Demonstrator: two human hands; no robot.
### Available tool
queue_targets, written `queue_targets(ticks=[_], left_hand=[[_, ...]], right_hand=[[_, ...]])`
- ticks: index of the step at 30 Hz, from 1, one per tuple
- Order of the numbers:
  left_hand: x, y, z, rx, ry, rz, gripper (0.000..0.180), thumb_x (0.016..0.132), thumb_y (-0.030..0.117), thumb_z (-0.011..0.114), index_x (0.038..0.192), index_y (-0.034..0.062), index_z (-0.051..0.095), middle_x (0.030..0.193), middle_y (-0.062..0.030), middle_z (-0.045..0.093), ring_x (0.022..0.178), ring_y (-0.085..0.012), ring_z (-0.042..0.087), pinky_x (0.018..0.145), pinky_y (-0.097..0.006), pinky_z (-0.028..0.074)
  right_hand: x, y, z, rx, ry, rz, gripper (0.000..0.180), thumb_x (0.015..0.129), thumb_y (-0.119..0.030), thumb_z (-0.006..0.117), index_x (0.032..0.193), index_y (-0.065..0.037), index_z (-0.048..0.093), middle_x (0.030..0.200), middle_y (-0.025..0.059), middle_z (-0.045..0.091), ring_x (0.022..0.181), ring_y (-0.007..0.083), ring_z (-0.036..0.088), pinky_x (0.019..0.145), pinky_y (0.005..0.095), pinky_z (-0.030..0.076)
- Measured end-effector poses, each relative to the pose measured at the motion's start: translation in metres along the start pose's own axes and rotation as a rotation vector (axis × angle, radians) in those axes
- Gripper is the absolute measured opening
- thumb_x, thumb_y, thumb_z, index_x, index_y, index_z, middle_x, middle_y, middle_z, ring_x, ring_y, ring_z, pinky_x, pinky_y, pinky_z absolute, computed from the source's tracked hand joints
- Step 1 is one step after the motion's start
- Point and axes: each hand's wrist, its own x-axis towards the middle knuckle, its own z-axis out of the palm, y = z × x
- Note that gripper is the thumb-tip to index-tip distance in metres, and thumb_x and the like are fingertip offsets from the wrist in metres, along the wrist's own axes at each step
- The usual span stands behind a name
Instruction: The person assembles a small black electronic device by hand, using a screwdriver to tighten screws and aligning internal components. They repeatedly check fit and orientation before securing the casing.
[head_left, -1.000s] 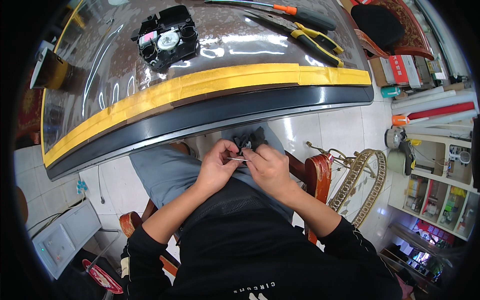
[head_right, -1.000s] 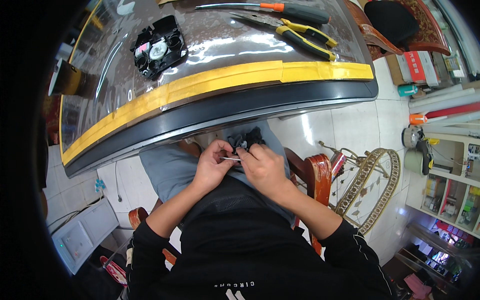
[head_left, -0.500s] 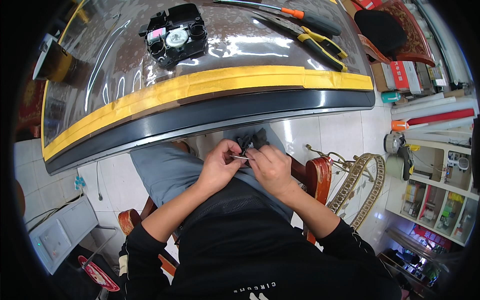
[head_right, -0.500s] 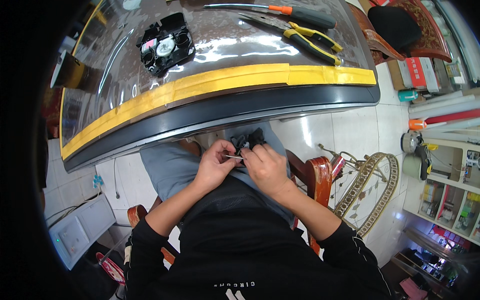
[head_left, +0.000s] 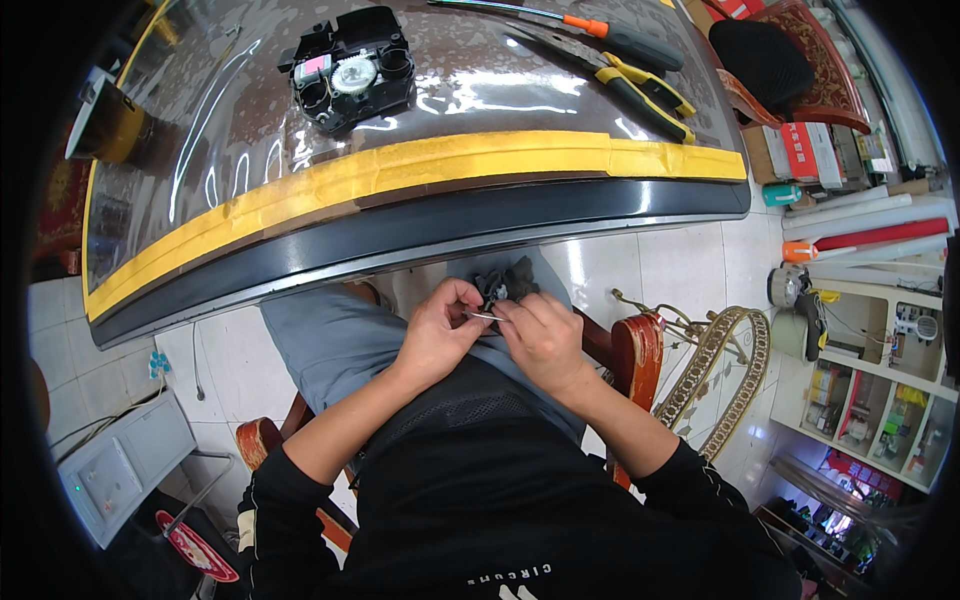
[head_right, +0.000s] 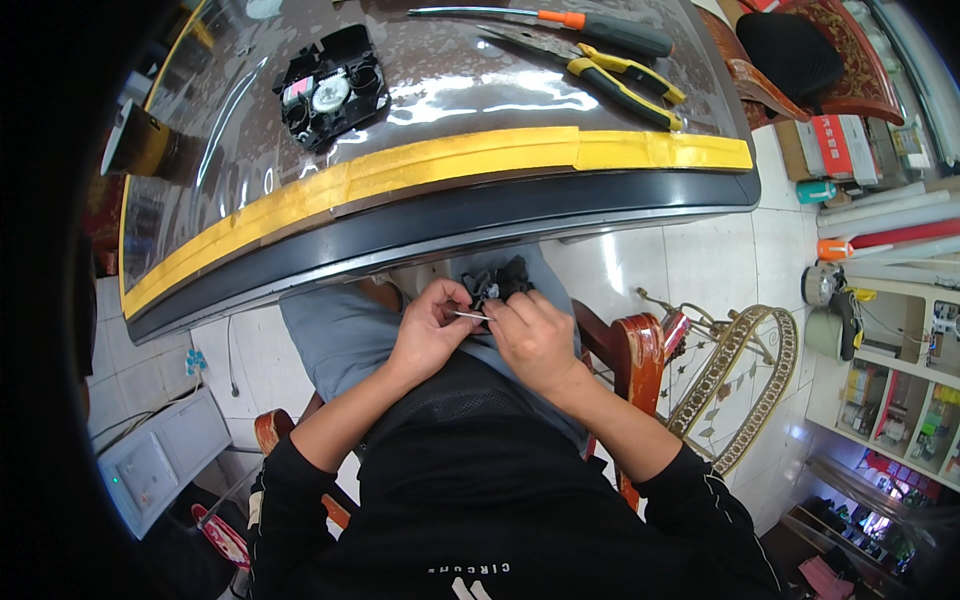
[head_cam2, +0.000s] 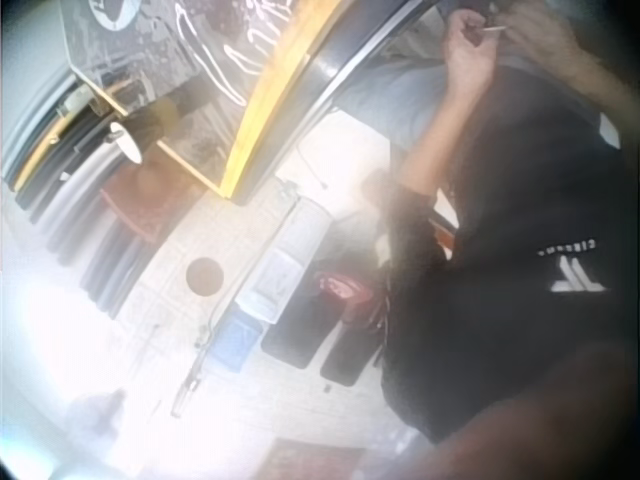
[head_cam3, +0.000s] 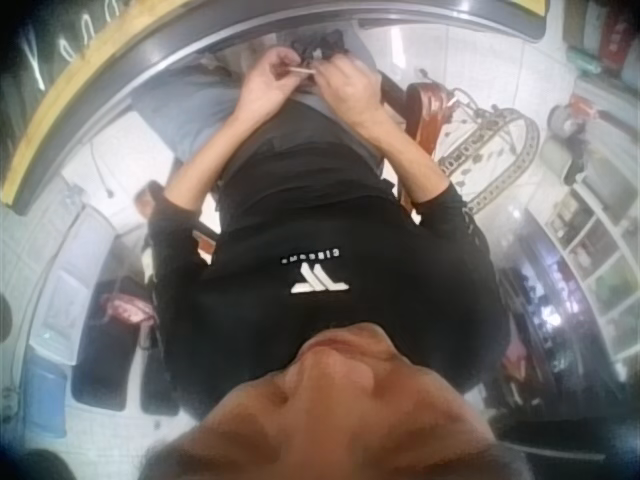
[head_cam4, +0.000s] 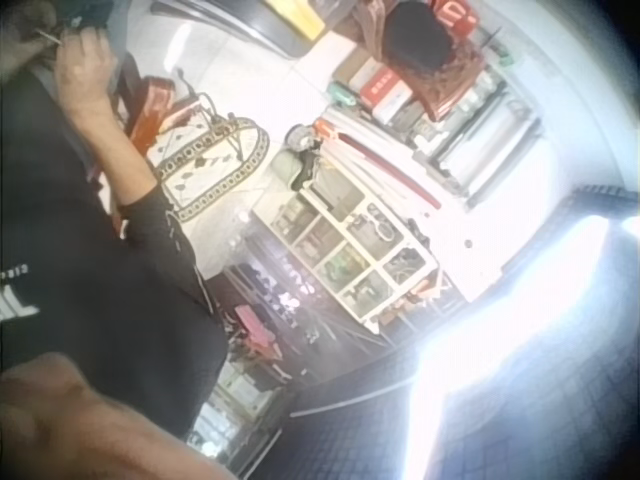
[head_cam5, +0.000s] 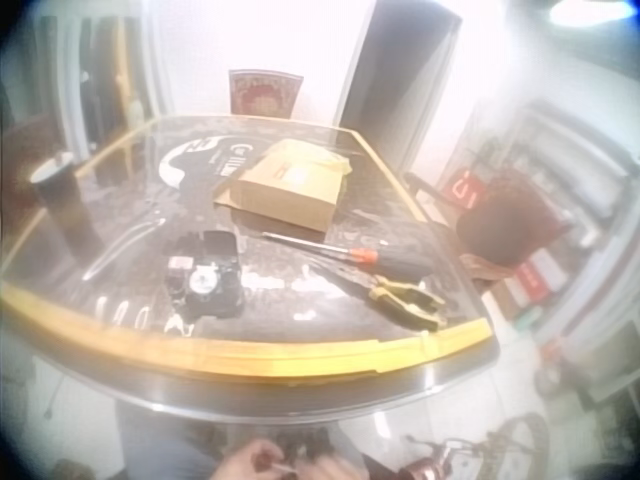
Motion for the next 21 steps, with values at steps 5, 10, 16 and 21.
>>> queue_targets(ticks=[5,10,16,21], left_hand=[[0.001,-0.003,0.001,-0.059,0.005,0.017,0.023,0.092,-0.011,0.067,0.109,0.0001,0.056,0.097,-0.0048,0.064,0.091,-0.0119,0.07,0.08,-0.029,0.061],[0.002,-0.006,-0.001,-0.06,-0.006,0.008,0.024,0.091,-0.012,0.065,0.11,0.0001,0.055,0.098,-0.005,0.063,0.094,-0.0122,0.07,0.082,-0.03,0.063],[0.002,-0.002,0.001,-0.061,0.005,0.029,0.022,0.093,-0.008,0.067,0.111,-0.0001,0.057,0.098,-0.005,0.063,0.092,-0.0123,0.07,0.081,-0.03,0.062],[-0.004,0.006,0.001,0.328,0.119,0.134,0.021,0.093,0.0,0.072,0.114,-0.0001,0.069,0.097,-0.0088,0.072,0.086,-0.0153,0.073,0.077,-0.031,0.059]], right_hand=[[0.0,-0.002,0.0,0.003,-0.001,-0.004,0.028,0.073,-0.004,0.082,0.1,-0.008,0.078,0.078,0.0043,0.062,0.071,0.0256,0.064,0.059,0.0384,0.054],[-0.002,-0.001,0.0,0.03,-0.055,0.023,0.024,0.074,-0.006,0.081,0.098,-0.007,0.079,0.08,0.0051,0.063,0.073,0.0267,0.065,0.061,0.0396,0.054],[-0.005,-0.008,0.003,0.048,-0.012,0.145,0.022,0.077,-0.007,0.08,0.1,-0.005,0.079,0.081,0.0084,0.066,0.075,0.0303,0.068,0.063,0.0427,0.056],[-0.002,-0.025,-0.001,0.051,-0.112,0.329,0.025,0.086,-0.013,0.074,0.108,-0.001,0.078,0.086,0.0156,0.072,0.079,0.0364,0.071,0.068,0.0474,0.058]])
